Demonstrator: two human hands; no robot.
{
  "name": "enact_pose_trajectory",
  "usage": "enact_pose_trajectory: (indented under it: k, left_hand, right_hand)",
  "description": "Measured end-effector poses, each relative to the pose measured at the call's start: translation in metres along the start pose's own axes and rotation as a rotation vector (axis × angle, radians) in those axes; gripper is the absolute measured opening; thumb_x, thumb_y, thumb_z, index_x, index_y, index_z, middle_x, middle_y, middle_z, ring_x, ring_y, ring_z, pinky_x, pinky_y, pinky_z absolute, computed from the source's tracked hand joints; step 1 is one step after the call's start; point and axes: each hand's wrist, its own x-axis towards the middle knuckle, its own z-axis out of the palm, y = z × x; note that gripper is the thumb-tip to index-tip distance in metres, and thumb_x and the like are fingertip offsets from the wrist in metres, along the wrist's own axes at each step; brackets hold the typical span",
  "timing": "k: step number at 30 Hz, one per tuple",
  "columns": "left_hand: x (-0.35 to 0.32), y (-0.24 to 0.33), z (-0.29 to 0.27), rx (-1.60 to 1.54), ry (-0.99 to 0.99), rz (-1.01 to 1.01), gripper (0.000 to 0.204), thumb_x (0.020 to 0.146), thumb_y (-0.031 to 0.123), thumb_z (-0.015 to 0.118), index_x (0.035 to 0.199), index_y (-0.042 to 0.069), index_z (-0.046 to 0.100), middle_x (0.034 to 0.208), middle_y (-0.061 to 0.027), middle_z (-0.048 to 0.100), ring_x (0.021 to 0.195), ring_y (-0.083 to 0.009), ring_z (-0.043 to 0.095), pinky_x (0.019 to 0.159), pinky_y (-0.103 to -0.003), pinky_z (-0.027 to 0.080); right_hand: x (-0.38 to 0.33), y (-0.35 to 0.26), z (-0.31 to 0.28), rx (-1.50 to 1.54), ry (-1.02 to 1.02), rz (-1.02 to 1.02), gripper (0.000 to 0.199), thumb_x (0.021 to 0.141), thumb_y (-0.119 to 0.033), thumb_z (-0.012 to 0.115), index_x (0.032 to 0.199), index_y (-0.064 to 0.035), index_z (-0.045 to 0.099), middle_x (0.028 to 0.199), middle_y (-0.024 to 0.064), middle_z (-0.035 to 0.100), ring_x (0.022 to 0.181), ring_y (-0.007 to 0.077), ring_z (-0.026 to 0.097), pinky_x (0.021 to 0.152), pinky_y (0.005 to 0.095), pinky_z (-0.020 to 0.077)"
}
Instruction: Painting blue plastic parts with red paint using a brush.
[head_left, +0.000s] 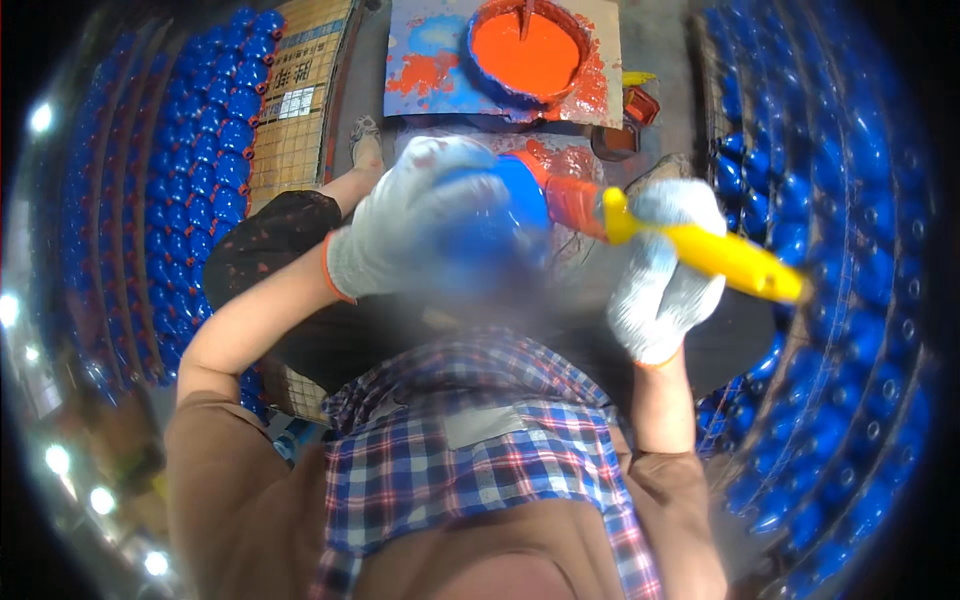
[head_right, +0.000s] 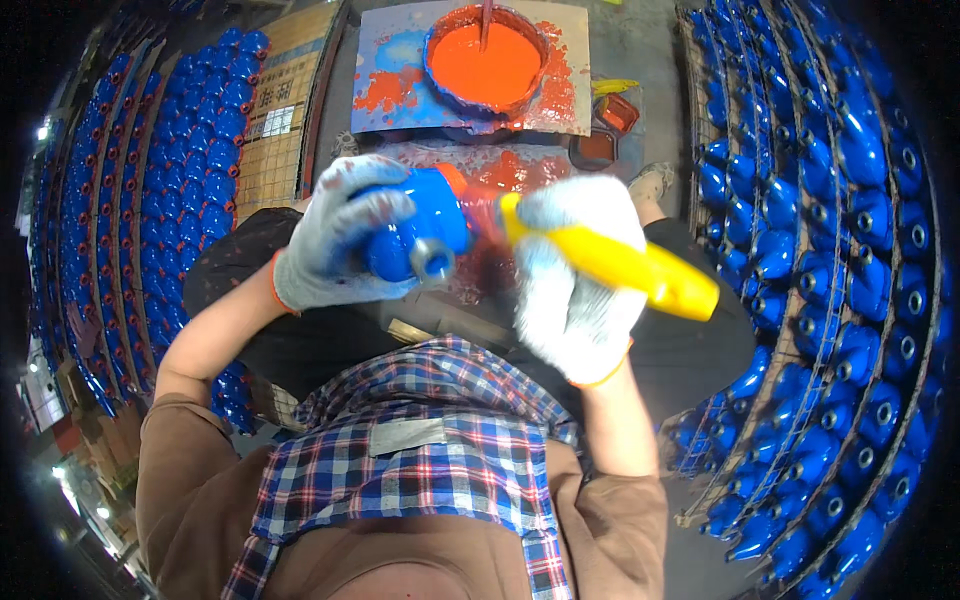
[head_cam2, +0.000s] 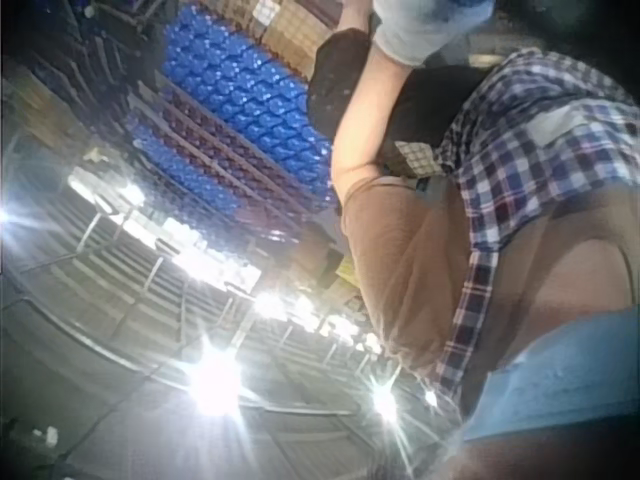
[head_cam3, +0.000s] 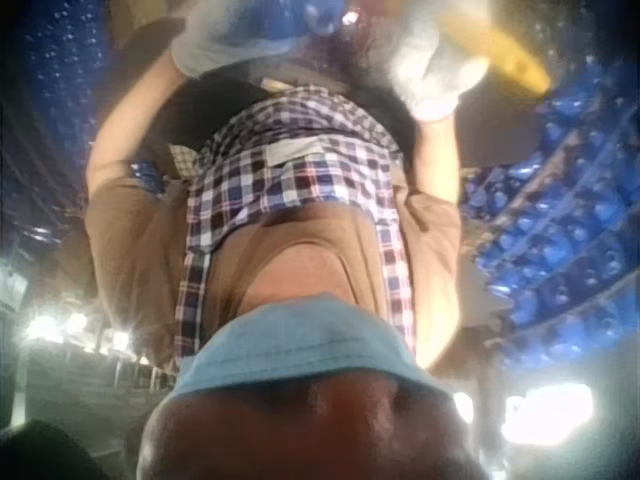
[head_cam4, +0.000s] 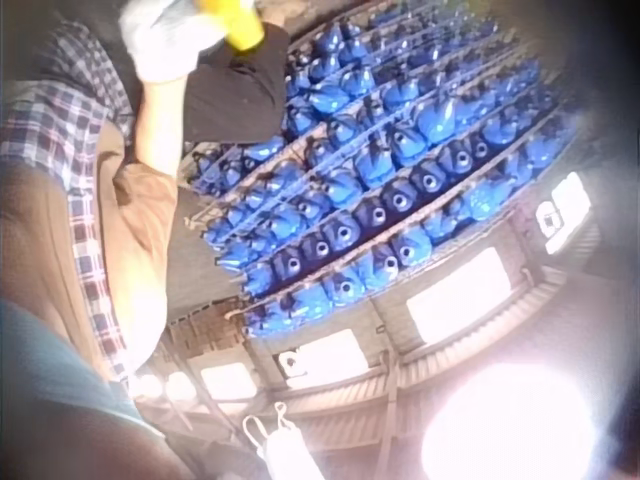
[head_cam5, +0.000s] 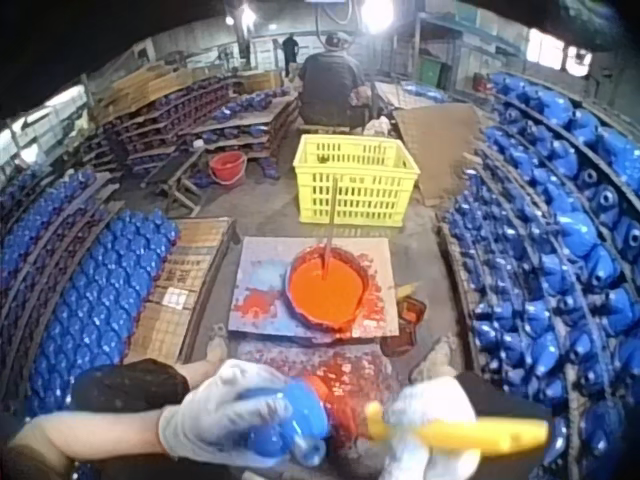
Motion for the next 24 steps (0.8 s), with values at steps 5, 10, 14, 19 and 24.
enact_pose_trajectory:
  k: [5,10,14,19,24]
  left_hand:
    - [-0.005,0.031,0.024,-0.156,0.156,-0.837,0.078,0.065,0.015,0.081,0.129,0.004,0.038,0.119,-0.0148,0.050,0.107,-0.0250,0.055,0.090,-0.038,0.048]
    - [-0.007,0.024,0.039,-0.886,0.536,-1.256,0.050,0.079,0.028,0.071,0.117,0.001,0.054,0.116,-0.0158,0.056,0.104,-0.0248,0.058,0.091,-0.036,0.048]
    - [0.001,0.016,0.037,-1.799,0.693,-1.284,0.027,0.096,0.023,0.051,0.117,0.007,0.056,0.109,-0.0071,0.061,0.101,-0.0164,0.059,0.087,-0.033,0.050]
    - [-0.010,-0.009,0.048,-2.139,0.620,-1.160,0.032,0.096,0.036,0.046,0.119,0.014,0.050,0.110,-0.0093,0.060,0.093,-0.0224,0.061,0.070,-0.041,0.055]
    - [-0.005,-0.001,0.019,-1.796,0.435,-1.144,0.043,0.091,0.044,0.050,0.120,0.013,0.049,0.111,-0.0098,0.060,0.095,-0.0226,0.061,0.069,-0.040,0.055]
  right_hand:
    - [-0.023,0.002,0.005,0.009,-0.023,-0.105,0.013,0.084,-0.012,0.054,0.083,0.0006,0.057,0.077,0.0140,0.057,0.069,0.0293,0.054,0.066,0.0381,0.0443]
    - [-0.038,0.004,0.008,-0.073,-0.111,-0.179,0.010,0.071,-0.013,0.062,0.079,-0.0066,0.061,0.070,0.0089,0.057,0.066,0.0297,0.055,0.065,0.0398,0.0460]
    - [-0.041,0.016,0.001,-0.113,-0.247,-0.228,0.020,0.058,-0.018,0.072,0.076,-0.0130,0.064,0.064,0.0052,0.053,0.060,0.0252,0.054,0.058,0.0365,0.0422]
    - [-0.038,0.026,-0.004,-0.210,-0.379,-0.356,0.022,0.058,-0.018,0.068,0.078,-0.0100,0.064,0.072,0.0080,0.058,0.070,0.0274,0.059,0.065,0.0378,0.0466]
    - [-0.034,0.022,-0.008,-0.135,-0.180,-0.258,0.010,0.080,-0.014,0.059,0.085,-0.0050,0.060,0.081,0.0101,0.060,0.074,0.0295,0.059,0.070,0.0386,0.0470]
